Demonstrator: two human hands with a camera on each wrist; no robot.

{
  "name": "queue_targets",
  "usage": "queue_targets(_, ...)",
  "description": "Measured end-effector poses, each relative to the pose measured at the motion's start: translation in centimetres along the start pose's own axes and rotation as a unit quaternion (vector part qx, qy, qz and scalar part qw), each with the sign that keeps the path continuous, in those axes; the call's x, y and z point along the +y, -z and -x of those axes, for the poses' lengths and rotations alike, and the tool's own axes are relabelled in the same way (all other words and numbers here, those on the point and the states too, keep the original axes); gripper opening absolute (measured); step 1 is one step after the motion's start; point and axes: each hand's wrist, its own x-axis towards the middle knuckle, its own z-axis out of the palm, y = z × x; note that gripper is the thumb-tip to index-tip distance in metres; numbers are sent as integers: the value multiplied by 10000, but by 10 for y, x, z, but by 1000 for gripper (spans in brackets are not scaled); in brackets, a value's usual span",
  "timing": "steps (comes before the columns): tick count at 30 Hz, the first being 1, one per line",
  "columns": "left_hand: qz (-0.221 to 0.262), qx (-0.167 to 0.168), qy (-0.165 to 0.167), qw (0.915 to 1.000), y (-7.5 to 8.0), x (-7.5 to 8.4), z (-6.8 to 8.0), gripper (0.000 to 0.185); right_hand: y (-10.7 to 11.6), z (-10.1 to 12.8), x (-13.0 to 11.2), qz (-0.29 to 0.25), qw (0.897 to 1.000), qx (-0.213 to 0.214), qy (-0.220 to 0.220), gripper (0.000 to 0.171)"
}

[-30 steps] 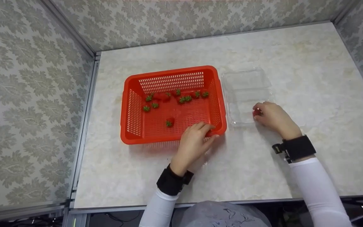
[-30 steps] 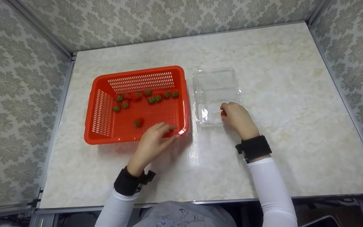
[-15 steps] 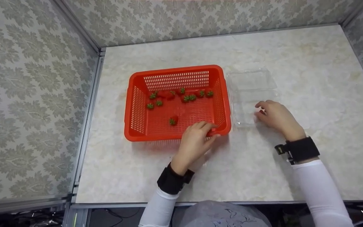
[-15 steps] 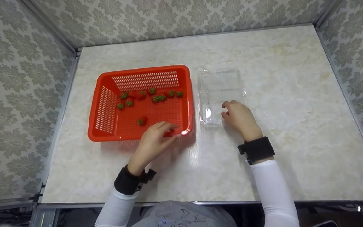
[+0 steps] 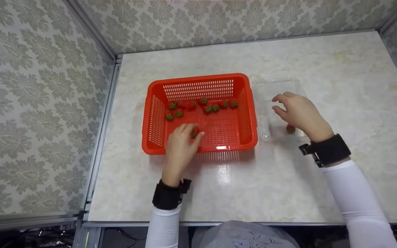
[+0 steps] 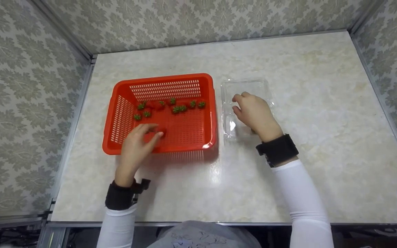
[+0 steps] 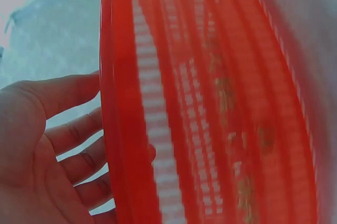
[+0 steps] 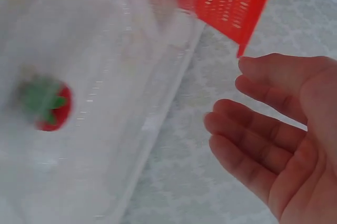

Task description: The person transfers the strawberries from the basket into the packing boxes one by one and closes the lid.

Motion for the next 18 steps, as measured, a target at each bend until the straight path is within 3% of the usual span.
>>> queue_targets(5,-28,578,632,9963,29,-36,1,36,12,-24,-26,199,9983,225,497,22)
queue_targets(11,-202,1171,1381,9833,57,-70,9,37,19,-47,-63,38,9938,145,1106,21)
queue_targets(18,-295,991,2127,9716,64,-94,20,43,4,-70,-107,2,9815,-289,1892,20)
